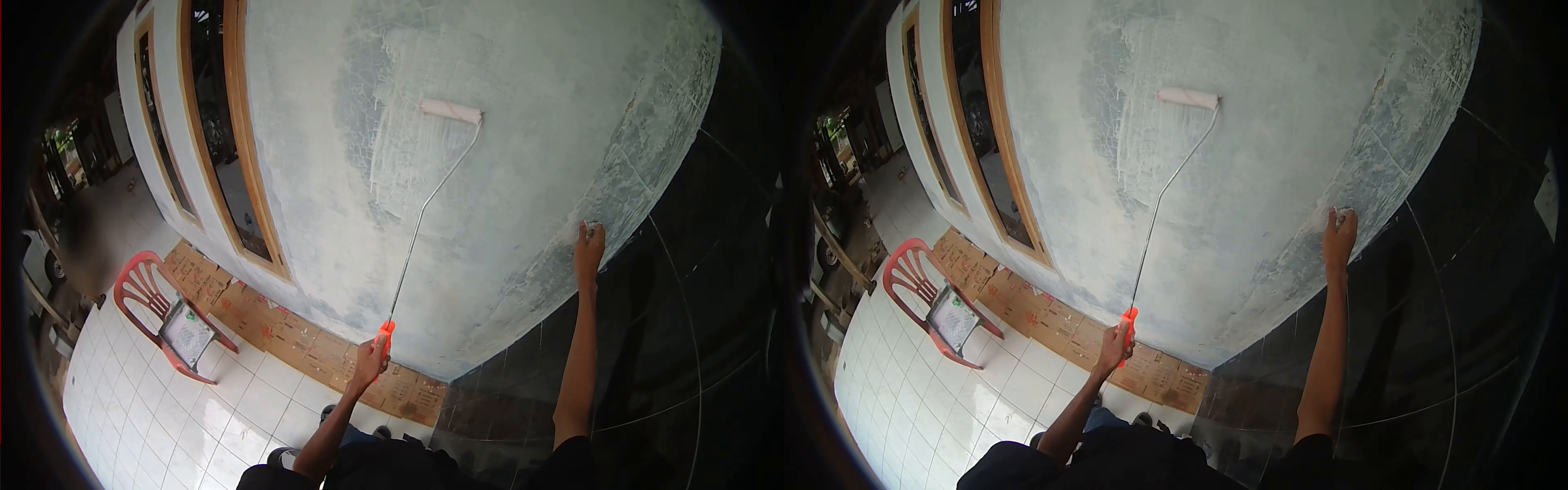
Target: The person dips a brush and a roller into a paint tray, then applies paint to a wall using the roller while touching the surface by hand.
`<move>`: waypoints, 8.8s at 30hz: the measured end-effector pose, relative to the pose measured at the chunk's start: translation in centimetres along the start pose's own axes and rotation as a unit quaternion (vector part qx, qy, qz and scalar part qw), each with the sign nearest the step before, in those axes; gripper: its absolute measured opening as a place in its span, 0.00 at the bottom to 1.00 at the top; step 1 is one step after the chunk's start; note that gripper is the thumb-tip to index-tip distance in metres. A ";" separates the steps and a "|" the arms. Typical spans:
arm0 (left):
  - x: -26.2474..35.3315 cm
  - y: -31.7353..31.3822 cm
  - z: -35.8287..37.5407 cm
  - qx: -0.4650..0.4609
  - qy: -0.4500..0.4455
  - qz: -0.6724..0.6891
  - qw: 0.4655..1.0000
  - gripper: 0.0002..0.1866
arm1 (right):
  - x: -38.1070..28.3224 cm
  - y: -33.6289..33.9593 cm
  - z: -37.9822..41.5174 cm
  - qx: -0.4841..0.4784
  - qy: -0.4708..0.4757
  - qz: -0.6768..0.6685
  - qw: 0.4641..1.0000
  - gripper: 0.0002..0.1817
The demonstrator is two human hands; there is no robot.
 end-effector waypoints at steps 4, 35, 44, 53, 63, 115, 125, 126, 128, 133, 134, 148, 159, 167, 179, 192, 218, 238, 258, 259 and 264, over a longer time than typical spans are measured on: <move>16.1 -3.0 -3.4 -0.021 -0.071 -0.031 0.997 0.28 | -0.3 0.0 0.1 0.003 -0.006 -0.011 1.000 0.15; 34.9 -0.5 -7.3 0.026 -0.195 -0.074 0.978 0.33 | 0.2 -0.6 0.6 0.007 -0.024 -0.044 0.999 0.15; 27.9 4.0 -7.7 0.088 -0.156 -0.082 0.980 0.32 | 1.6 -1.3 1.1 -0.016 -0.065 -0.036 0.997 0.19; -3.1 13.7 -2.6 0.082 -0.025 -0.019 0.996 0.27 | 0.9 -1.4 1.7 -0.011 -0.071 -0.022 0.997 0.20; 11.0 10.6 -4.6 0.038 -0.039 -0.016 0.998 0.29 | 1.2 -1.8 1.6 0.017 -0.064 -0.023 0.998 0.21; -13.6 26.6 4.4 0.033 0.079 -0.230 0.969 0.27 | -15.8 -15.3 33.6 -0.151 -0.348 -0.315 0.870 0.14; -6.7 21.0 1.5 0.039 0.025 -0.200 0.979 0.22 | -20.6 -18.2 40.5 -0.261 -0.341 -0.280 0.859 0.14; -4.7 19.2 0.3 0.019 0.030 -0.158 0.987 0.21 | -21.1 -18.4 40.2 -0.262 -0.341 -0.295 0.853 0.13; -1.1 15.4 -1.9 -0.023 0.036 -0.081 0.996 0.20 | -22.4 -18.9 39.4 -0.260 -0.327 -0.309 0.855 0.13; 8.3 6.7 -3.9 -0.090 0.037 0.015 0.995 0.17 | -28.2 -17.3 36.1 -0.336 -0.353 -0.458 0.744 0.19; 9.2 6.1 -4.0 -0.085 0.013 0.022 0.996 0.17 | -28.6 -16.8 35.7 -0.329 -0.352 -0.458 0.747 0.19; -0.5 22.9 -3.2 -0.081 0.170 -0.122 0.975 0.32 | -23.7 -18.2 55.3 -0.261 -0.465 -0.388 0.752 0.18; 13.5 28.5 -12.3 0.044 -0.067 -0.267 0.960 0.29 | -23.0 -17.7 51.9 -0.131 -0.340 -0.226 0.904 0.16; 30.3 27.6 -20.2 0.109 -0.274 -0.365 0.883 0.33 | -33.0 -18.3 33.1 -0.119 -0.357 -0.377 0.846 0.16; 42.1 29.2 -27.6 0.139 -0.531 -0.477 0.686 0.43 | -30.5 -25.3 57.2 -0.127 -0.428 -0.292 0.845 0.18; 42.7 31.4 -30.8 0.170 -0.542 -0.460 0.683 0.45 | -41.3 -25.1 37.6 -0.060 -0.401 -0.421 0.811 0.21; 42.0 33.8 -32.4 0.100 -0.553 -0.485 0.670 0.48 | -37.3 -28.5 49.8 -0.102 -0.410 -0.373 0.826 0.21; 42.0 33.9 -32.4 0.094 -0.549 -0.476 0.681 0.48 | -35.4 -28.8 54.6 -0.113 -0.470 -0.342 0.806 0.22; 47.5 16.0 -31.2 0.107 -0.768 -0.351 0.525 0.38 | -37.6 -27.4 48.1 -0.047 -0.458 -0.386 0.799 0.22; 47.4 15.3 -31.6 0.097 -0.784 -0.338 0.511 0.38 | -37.6 -27.0 49.0 -0.043 -0.455 -0.385 0.802 0.22; 47.2 14.0 -33.1 0.100 -0.791 -0.348 0.494 0.37 | -38.0 -26.0 47.2 -0.019 -0.470 -0.364 0.804 0.22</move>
Point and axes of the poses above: each hand's wrist, its own z-axis away from the middle knuckle, its own y-axis out of the back of the hand, x = y × z, the point moved 3 cm from there along -z, towards the middle knuckle, and after that the axes turned 1 degree about -y, right-handed, at the moved point
